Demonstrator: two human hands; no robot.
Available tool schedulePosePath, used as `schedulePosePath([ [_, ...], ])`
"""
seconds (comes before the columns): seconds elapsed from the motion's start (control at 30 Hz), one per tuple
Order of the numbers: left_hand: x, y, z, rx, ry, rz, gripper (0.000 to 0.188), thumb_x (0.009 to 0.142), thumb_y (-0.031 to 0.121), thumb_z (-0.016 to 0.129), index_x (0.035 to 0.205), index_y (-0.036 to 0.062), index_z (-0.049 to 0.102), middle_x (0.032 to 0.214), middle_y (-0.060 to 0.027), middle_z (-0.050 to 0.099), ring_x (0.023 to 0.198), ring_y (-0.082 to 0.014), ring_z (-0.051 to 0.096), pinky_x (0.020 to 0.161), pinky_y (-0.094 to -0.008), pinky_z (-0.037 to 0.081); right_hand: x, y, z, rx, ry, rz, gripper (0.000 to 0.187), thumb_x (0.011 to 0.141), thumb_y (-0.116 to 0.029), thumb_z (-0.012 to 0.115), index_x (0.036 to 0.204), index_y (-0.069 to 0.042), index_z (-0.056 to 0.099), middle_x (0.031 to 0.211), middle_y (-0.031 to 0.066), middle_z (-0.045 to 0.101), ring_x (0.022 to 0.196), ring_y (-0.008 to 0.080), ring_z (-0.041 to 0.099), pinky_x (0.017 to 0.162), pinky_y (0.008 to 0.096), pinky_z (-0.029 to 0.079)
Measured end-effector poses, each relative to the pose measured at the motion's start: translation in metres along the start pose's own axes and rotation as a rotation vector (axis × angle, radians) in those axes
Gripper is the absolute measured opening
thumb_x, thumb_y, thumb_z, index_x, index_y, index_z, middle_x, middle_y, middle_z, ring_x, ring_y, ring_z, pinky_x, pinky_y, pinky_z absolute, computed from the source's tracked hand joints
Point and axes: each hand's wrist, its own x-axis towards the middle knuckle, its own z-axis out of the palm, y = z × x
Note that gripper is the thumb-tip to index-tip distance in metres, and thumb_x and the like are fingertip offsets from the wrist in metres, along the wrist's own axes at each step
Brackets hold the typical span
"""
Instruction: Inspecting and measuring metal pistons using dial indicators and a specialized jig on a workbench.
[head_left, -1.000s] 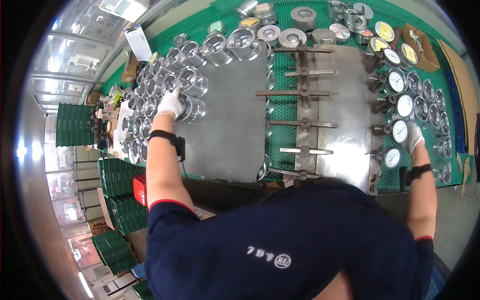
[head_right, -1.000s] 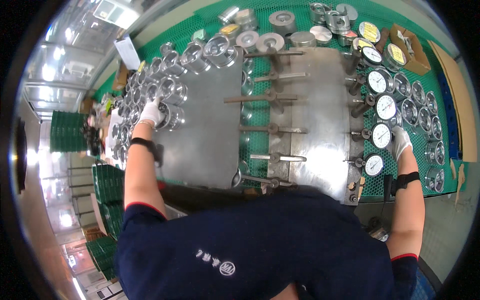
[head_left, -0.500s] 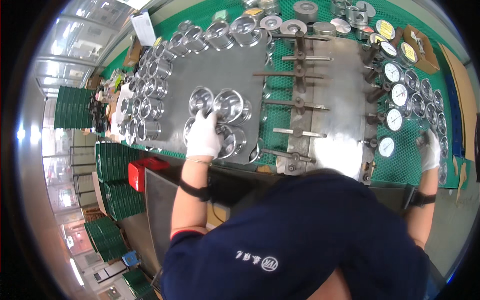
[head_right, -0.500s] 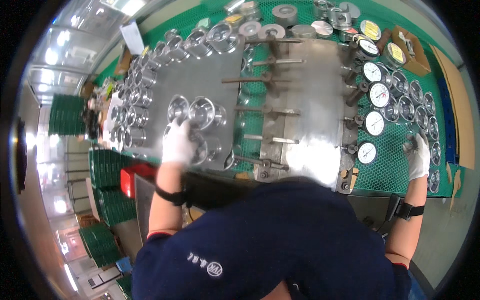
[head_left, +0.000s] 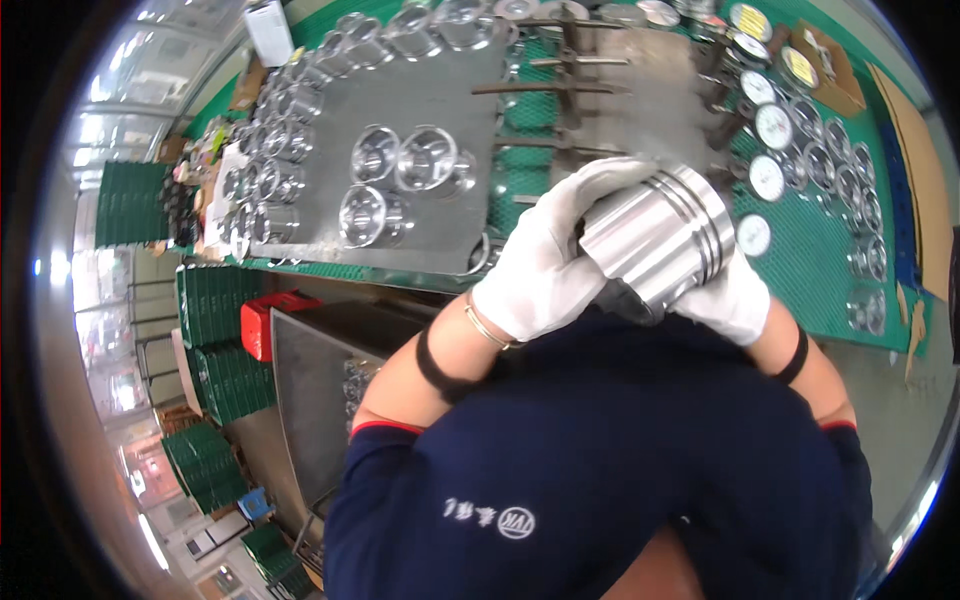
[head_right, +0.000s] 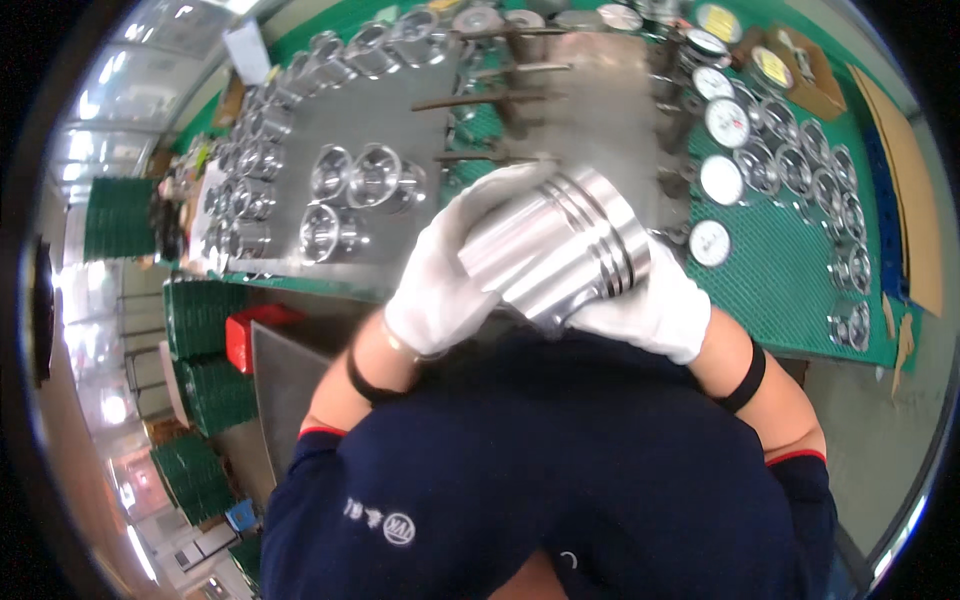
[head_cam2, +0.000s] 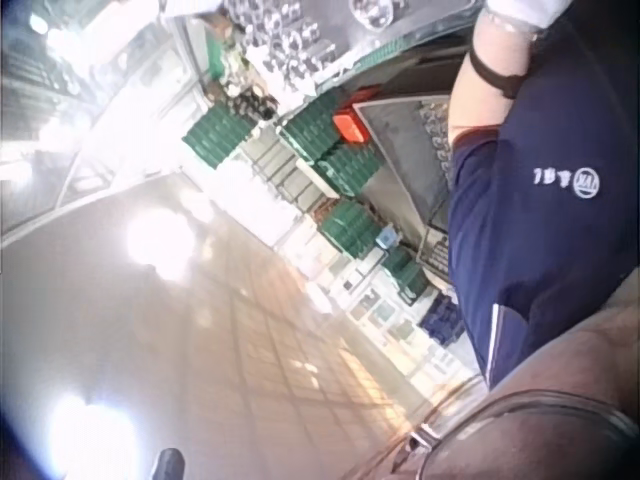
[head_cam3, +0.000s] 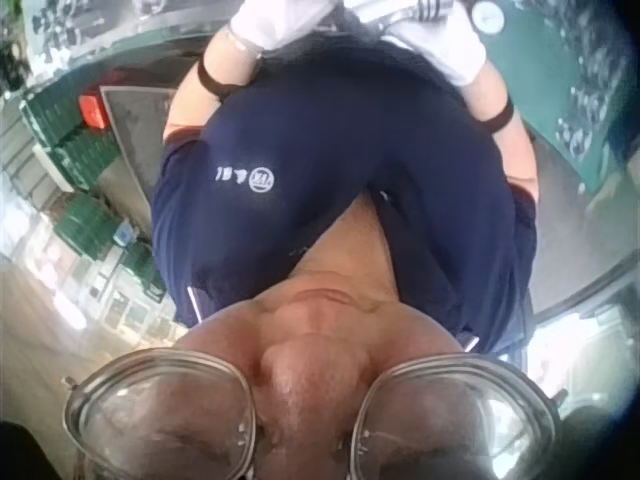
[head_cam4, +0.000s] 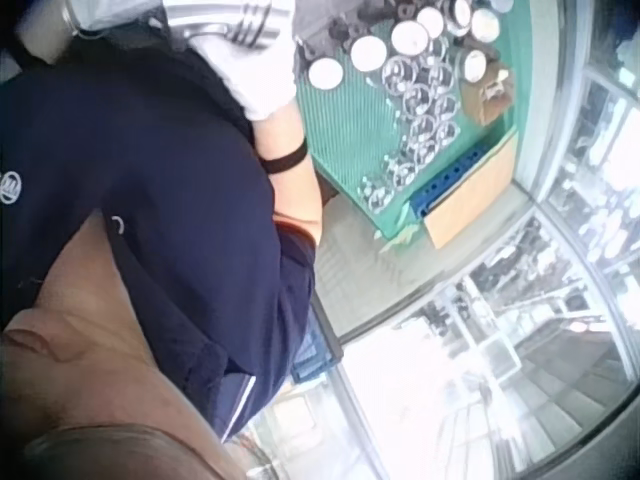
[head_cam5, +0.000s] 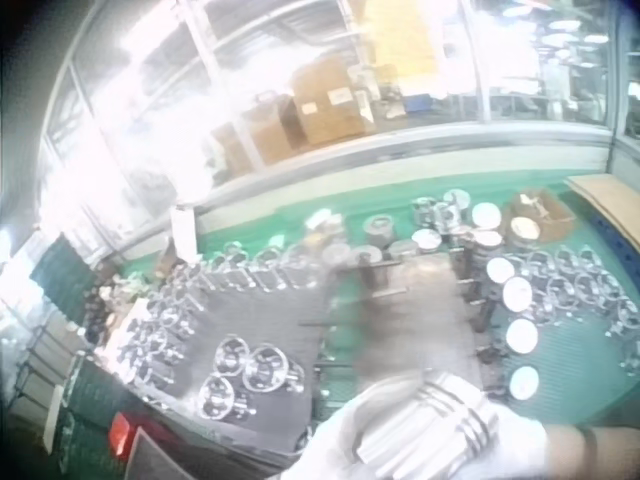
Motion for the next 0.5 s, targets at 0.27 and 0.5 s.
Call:
schedulePosePath([
  [0.27, 0.003, -0.027, 0.014, 0.378, -0.398, -0.124, 0.075, 0.076, -0.001, 0.062, 0.145, -0.0017, 0.032, 0.114, -0.029, 0.06, 0.102, -0.0452, 0.059, 0.09, -0.0482, 0.049, -0.025, 0.023, 0.003, -0.839, 0.3, 0.158, 0.09, 0.067, -0.026, 0.083, 0.145, -0.015, 0.04, 0.119, 0.0265, 0.053, 0.106, 0.0433, 0.059, 0.083, 0.0481, 0.053],
  [0.5, 0.005, -0.059, 0.042, 0.624, -0.274, 0.116, 0.095, 0.066, 0.023, 0.083, 0.145, 0.0031, 0.034, 0.132, -0.0229, 0.048, 0.11, -0.0434, 0.054, 0.092, -0.0463, 0.049, -0.035, 0.026, 0.003, -0.678, 0.455, -0.036, 0.084, 0.074, -0.018, 0.076, 0.147, -0.006, 0.035, 0.126, 0.0241, 0.055, 0.091, 0.0459, 0.064, 0.083, 0.0411, 0.054],
])
